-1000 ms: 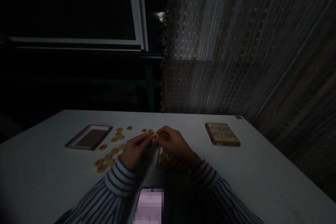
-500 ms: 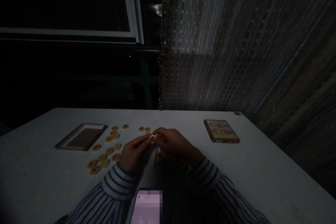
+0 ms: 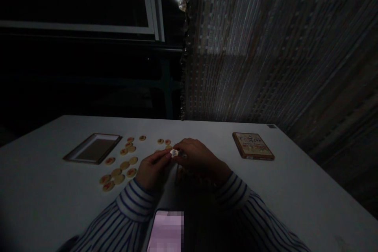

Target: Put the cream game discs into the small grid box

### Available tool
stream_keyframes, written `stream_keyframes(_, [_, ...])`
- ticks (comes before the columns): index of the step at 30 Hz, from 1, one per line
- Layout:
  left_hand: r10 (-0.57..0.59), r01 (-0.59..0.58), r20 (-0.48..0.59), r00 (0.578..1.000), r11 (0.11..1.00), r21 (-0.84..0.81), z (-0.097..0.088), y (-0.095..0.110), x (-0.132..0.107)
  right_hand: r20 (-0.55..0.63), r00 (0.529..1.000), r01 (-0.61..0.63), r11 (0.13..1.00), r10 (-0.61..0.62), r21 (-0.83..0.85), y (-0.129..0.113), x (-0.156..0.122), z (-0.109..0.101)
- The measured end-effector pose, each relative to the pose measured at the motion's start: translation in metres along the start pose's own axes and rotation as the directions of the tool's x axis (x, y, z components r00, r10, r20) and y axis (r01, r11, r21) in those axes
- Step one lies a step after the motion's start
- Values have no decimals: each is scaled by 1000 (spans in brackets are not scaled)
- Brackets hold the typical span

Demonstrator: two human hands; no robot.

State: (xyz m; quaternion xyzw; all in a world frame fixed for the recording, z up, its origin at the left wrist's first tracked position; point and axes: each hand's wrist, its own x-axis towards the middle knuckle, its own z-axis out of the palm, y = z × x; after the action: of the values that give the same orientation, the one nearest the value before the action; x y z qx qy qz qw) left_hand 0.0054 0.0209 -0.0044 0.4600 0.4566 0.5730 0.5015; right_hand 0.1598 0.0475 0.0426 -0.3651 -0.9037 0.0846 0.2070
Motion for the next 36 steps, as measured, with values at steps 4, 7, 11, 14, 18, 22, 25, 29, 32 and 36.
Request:
stream_keyframes(4, [102, -100, 3, 995, 972, 211, -3, -8, 1, -14, 1000, -20, 999, 20, -35, 1, -2, -4])
stream_keyframes(7, [241, -247, 72, 968, 854, 458, -7, -15, 1, -8, 999, -50, 996, 49, -70, 4, -4, -7])
stream_keyframes(11, [352, -450, 287, 891, 599, 662, -11, -16, -2, 16, 996, -82, 989, 85, -120, 10, -5, -8])
stream_keyframes(14, [316, -526, 423, 850, 456, 718, -12, -13, -5, 46, 995, -86, 986, 94, -141, 13, -5, -7])
stream_keyframes(18, [230, -543, 492, 840, 333, 771, -11, -10, -8, 89, 989, -99, 979, 117, -179, 17, -6, -4])
stream_keyframes(22, [162, -535, 510, 845, 292, 793, -10, -10, -10, 133, 981, -109, 968, 141, -226, 20, -7, 0])
stream_keyframes(25, [127, -533, 520, 845, 280, 799, -8, -7, -10, 163, 974, -110, 961, 154, -252, 21, -7, 2])
stream_keyframes(29, [71, -533, 533, 843, 245, 810, -7, -2, -11, 216, 966, -82, 957, 146, -278, 20, -6, 5])
stream_keyframes(32, [54, -530, 534, 844, 230, 816, -6, -1, -11, 258, 955, -63, 953, 144, -298, 18, -6, 6])
stream_keyframes(36, [53, -533, 537, 842, 238, 812, -6, -5, -9, 271, 952, -53, 947, 143, -316, 18, -5, 9])
